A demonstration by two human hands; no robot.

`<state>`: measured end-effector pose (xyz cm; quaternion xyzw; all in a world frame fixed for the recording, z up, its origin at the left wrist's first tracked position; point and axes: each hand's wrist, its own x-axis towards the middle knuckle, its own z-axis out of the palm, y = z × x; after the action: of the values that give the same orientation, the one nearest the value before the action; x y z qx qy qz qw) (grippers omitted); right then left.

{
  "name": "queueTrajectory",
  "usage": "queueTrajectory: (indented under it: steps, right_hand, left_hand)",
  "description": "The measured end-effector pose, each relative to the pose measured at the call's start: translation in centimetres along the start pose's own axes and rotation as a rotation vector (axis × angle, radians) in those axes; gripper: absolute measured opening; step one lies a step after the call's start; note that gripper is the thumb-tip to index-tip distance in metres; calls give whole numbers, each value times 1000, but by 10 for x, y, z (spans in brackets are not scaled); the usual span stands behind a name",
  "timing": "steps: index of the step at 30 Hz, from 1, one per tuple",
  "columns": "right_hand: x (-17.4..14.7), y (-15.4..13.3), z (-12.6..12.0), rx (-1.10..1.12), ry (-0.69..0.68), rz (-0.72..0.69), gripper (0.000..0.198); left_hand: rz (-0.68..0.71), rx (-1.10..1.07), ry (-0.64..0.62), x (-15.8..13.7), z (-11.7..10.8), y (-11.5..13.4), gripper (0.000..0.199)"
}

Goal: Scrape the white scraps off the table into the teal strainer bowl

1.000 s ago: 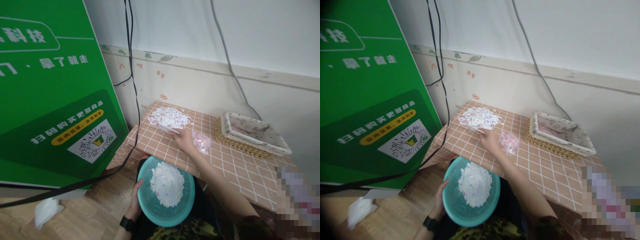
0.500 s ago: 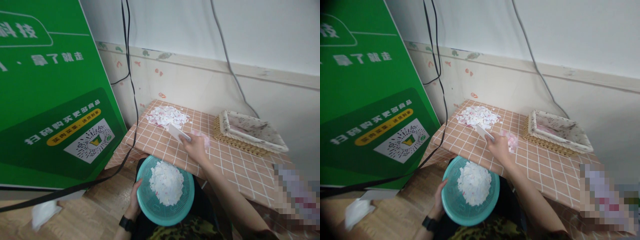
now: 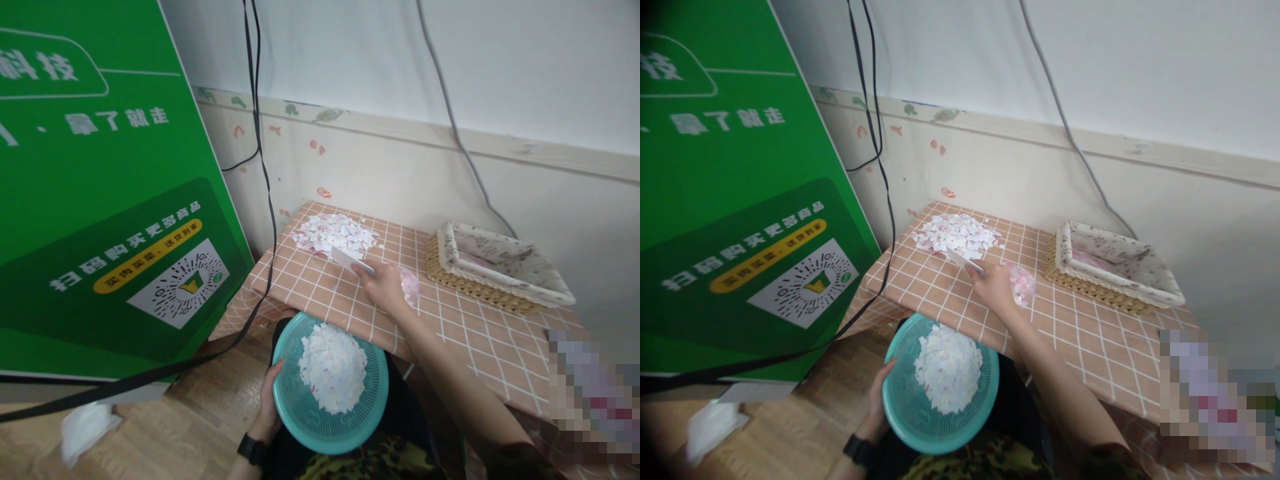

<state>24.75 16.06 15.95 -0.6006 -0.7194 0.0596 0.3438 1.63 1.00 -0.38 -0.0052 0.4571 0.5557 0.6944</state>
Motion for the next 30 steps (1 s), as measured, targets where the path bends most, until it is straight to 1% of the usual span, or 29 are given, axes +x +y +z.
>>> queueTrajectory:
  steps: [5, 9, 12, 15, 18, 20, 23, 26, 30]
  right_hand:
    - [1, -3, -2, 131, -74, 5, 27]
    - [-4, -3, -3, 136, -60, 60, 29]
    - [-6, -2, -1, 168, -79, 66, 29]
    - [-2, -4, 4, 246, -89, 36, 28]
    - [8, -8, 12, 340, -90, -23, 26]
    - [16, -12, 18, 387, -131, -55, 25]
    - [19, -16, 22, 412, -236, -98, 23]
    - [12, -14, 14, 396, -301, -129, 21]
    - [-4, -3, -9, 320, -330, -127, 19]
  left_hand:
    - [-10, 5, 17, -1, 1, 1, 22]
    - [-30, 8, -2, -3, 2, 1, 22]
    - [-45, -6, -10, -4, 3, 2, 23]
    - [-47, -4, 4, -3, 3, 2, 23]
    - [-26, 6, 12, -3, 3, 3, 22]
    - [-14, 6, 10, -4, 3, 3, 22]
    - [-35, 13, -4, -5, 4, 4, 23]
    - [-40, 17, 2, -6, 5, 4, 23]
    - [-12, 2, -10, -7, 6, 4, 23]
